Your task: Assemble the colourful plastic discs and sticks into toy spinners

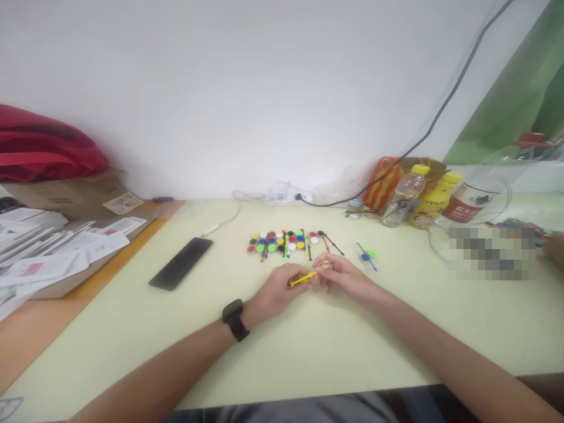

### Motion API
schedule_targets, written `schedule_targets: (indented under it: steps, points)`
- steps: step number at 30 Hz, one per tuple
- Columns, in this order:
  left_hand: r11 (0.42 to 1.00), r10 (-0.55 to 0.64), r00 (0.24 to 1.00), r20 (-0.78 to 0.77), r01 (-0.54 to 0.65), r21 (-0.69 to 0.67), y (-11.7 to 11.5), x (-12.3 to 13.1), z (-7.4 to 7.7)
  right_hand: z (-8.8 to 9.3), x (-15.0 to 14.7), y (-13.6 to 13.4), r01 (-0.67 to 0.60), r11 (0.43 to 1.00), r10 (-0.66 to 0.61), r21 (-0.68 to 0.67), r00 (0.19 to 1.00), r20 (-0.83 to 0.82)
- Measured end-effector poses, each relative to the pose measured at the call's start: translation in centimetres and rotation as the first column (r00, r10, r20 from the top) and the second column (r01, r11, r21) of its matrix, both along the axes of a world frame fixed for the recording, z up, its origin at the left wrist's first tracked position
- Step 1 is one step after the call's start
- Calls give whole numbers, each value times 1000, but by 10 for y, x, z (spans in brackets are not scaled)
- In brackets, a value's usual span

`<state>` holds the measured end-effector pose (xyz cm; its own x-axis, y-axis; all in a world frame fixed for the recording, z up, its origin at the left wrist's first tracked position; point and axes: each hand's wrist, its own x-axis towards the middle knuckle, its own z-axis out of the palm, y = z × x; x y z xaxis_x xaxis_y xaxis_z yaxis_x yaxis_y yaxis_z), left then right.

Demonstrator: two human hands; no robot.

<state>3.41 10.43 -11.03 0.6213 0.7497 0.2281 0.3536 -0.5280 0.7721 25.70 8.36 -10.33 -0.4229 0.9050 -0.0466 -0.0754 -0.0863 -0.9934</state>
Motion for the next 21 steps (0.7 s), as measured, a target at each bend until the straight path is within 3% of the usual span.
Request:
schedule_targets:
  steps: [5,15,21]
  points:
    - [998,17,995,96,-11,-65,0,1,0,-4,-4,1,-33,999,33,20,999,-32]
    - [997,32,994,109,-25,-71,2,1,-1,-3,-5,0,-102,993,101,67,995,8]
    - [994,9,994,113,4,-113,1,1,-1,-7,-8,1,-45,988,28,148,993,116]
